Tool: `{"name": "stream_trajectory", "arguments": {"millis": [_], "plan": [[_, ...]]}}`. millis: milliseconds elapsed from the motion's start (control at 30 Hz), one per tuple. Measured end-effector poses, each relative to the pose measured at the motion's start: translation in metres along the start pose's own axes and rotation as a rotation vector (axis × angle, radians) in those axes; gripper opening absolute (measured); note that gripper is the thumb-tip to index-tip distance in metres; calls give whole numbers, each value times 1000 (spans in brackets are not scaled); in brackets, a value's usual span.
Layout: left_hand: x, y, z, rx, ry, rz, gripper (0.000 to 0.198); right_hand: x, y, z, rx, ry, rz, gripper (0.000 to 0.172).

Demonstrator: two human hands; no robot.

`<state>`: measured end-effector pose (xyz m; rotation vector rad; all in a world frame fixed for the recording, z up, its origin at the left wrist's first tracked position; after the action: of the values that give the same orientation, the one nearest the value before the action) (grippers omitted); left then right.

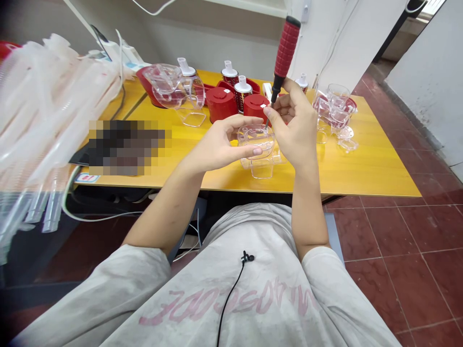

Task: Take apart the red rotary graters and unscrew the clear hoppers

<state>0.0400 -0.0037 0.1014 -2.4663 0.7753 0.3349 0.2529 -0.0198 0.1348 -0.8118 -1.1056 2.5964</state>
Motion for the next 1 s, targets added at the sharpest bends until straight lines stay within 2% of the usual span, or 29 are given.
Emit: {"name": "stream_trajectory", "arguments": {"millis": [133, 333, 400, 600, 1000], "plan": [[0, 0, 0, 1, -8, 3, 89, -1, 1, 5, 36, 11, 68, 71], [0, 0, 1, 3, -17, -1, 89, -2, 4, 17, 20, -96, 71, 50], [0, 0, 1, 1, -16, 0, 90, -2, 4, 20, 29, -96, 83, 51], [0, 0, -1, -5, -12, 2, 89, -2, 4, 23, 79, 9, 130, 69], [1, -1, -2, -5, 4, 3, 88, -2, 7, 16, 23, 2, 97, 63]]}}
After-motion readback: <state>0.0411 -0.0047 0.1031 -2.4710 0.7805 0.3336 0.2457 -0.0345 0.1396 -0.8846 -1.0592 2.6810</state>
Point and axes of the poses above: each hand's wrist, its own y-axis away from the middle knuckle, its own x-axis out of the palm, z = x × y, the point moved 4 cm from there along -y, towards the middle knuckle, and after that the axes turned 5 degrees about z, right-handed, at the moved point
